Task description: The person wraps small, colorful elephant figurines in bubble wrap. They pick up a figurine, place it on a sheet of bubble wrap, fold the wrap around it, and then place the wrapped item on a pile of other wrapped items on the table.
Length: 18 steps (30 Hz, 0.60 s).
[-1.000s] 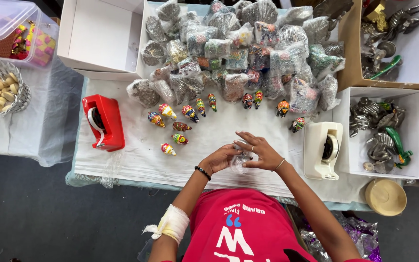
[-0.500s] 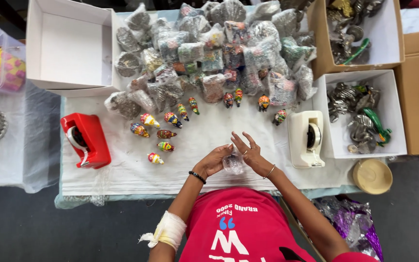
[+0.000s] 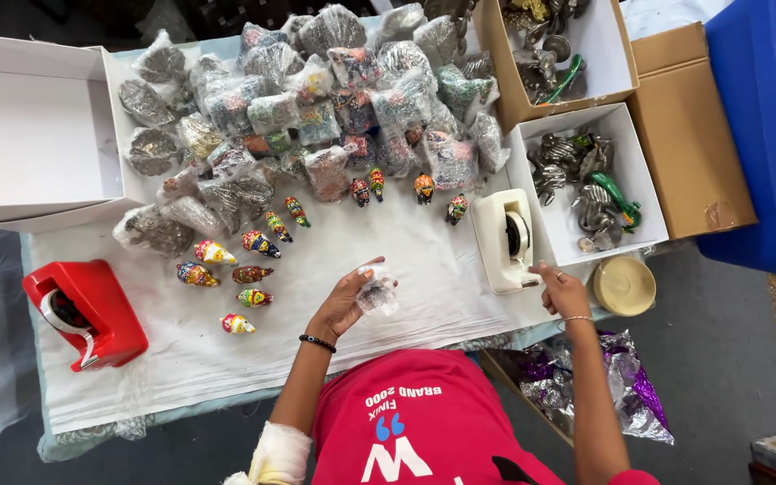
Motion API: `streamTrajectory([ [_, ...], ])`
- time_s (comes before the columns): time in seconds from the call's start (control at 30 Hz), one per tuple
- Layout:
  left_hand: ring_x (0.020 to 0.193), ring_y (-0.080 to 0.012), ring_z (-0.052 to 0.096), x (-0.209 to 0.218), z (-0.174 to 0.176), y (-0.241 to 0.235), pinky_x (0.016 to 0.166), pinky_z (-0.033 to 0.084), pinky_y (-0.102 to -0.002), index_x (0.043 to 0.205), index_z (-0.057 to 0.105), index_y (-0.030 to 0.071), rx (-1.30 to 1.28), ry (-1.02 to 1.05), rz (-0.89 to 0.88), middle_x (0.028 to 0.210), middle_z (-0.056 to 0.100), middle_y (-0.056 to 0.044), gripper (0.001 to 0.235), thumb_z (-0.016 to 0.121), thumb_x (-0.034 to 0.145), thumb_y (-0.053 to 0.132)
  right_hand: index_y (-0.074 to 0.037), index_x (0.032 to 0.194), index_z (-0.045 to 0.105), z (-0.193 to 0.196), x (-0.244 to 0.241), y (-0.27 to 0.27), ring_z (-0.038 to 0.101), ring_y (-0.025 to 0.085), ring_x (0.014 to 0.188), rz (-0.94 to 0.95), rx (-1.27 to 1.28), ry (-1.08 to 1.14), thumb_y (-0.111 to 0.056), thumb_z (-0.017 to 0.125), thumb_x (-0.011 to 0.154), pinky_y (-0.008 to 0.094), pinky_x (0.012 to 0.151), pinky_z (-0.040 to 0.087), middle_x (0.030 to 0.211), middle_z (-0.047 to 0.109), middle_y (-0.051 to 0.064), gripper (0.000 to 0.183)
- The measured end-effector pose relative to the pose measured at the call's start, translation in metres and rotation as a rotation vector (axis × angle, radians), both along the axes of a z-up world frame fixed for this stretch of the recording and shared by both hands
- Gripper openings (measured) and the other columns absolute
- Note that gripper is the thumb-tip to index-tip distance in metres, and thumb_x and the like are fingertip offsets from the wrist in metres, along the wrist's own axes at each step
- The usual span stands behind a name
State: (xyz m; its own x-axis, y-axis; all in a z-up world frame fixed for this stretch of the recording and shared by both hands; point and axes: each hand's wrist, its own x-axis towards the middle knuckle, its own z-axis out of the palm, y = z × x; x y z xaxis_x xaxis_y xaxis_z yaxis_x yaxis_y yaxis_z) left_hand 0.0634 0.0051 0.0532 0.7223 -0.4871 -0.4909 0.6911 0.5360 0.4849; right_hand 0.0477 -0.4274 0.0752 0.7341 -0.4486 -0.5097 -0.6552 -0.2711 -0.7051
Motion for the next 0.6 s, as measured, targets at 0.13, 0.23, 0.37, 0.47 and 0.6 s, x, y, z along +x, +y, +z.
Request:
streamTrajectory([
  [0.13,0.112,-0.0235,0.07,-0.002,-0.005,-0.002,0.1,0.058,-0.038,0.15,0.047,0.002,-0.019,-0.018,0.001,0.119,0.071,-0.017,0.061,0.066,0.097,0.027,-0.01,0.11,0.082,-0.009,0.005,-0.012,0.035,0.006,0.048,0.136,0.154,0.11,-0.035,0.069,0.097,0.025,0.045,0.028,0.06,0.049,-0.005,0.032],
  [0.23,0.112,-0.0235,0.07,-0.001,-0.005,-0.002,0.1,0.058,-0.038,0.151,0.047,0.001,-0.006,-0.015,0.007,0.119,0.071,-0.016,0.061,0.065,0.098,0.026,-0.005,0.105,0.081,-0.02,-0.005,-0.016,0.033,0.004,0.05,0.118,0.233,0.055,-0.027,0.075,0.092,0.024,0.045,0.024,0.064,0.056,-0.009,0.027],
  [0.37,0.11,-0.0247,0.07,-0.001,-0.007,-0.001,0.096,0.059,-0.041,0.15,0.046,0.002,-0.016,0.026,0.023,0.117,0.071,-0.018,0.059,0.063,0.098,0.025,-0.006,0.1,0.08,-0.041,-0.043,-0.032,0.033,0.003,0.05,0.011,0.367,-0.094,-0.025,0.078,0.089,0.023,0.045,0.021,0.06,0.049,-0.008,0.022],
  [0.47,0.114,-0.0258,0.07,-0.002,-0.023,0.003,0.099,0.058,-0.04,0.151,0.045,0.001,-0.032,0.028,0.043,0.119,0.07,-0.018,0.059,0.062,0.1,0.023,-0.007,0.099,0.081,-0.039,-0.062,-0.022,0.033,0.003,0.049,-0.022,0.314,-0.058,-0.026,0.078,0.089,0.023,0.044,0.02,0.058,0.049,-0.007,0.022],
  [0.6,0.114,-0.0266,0.069,-0.002,-0.029,0.001,0.098,0.057,-0.041,0.152,0.044,0.001,-0.046,0.035,0.074,0.119,0.07,-0.019,0.059,0.063,0.1,0.023,-0.008,0.101,0.081,-0.058,-0.071,-0.018,0.034,0.003,0.049,-0.061,0.251,-0.007,-0.027,0.079,0.088,0.022,0.043,0.021,0.057,0.049,-0.007,0.023],
])
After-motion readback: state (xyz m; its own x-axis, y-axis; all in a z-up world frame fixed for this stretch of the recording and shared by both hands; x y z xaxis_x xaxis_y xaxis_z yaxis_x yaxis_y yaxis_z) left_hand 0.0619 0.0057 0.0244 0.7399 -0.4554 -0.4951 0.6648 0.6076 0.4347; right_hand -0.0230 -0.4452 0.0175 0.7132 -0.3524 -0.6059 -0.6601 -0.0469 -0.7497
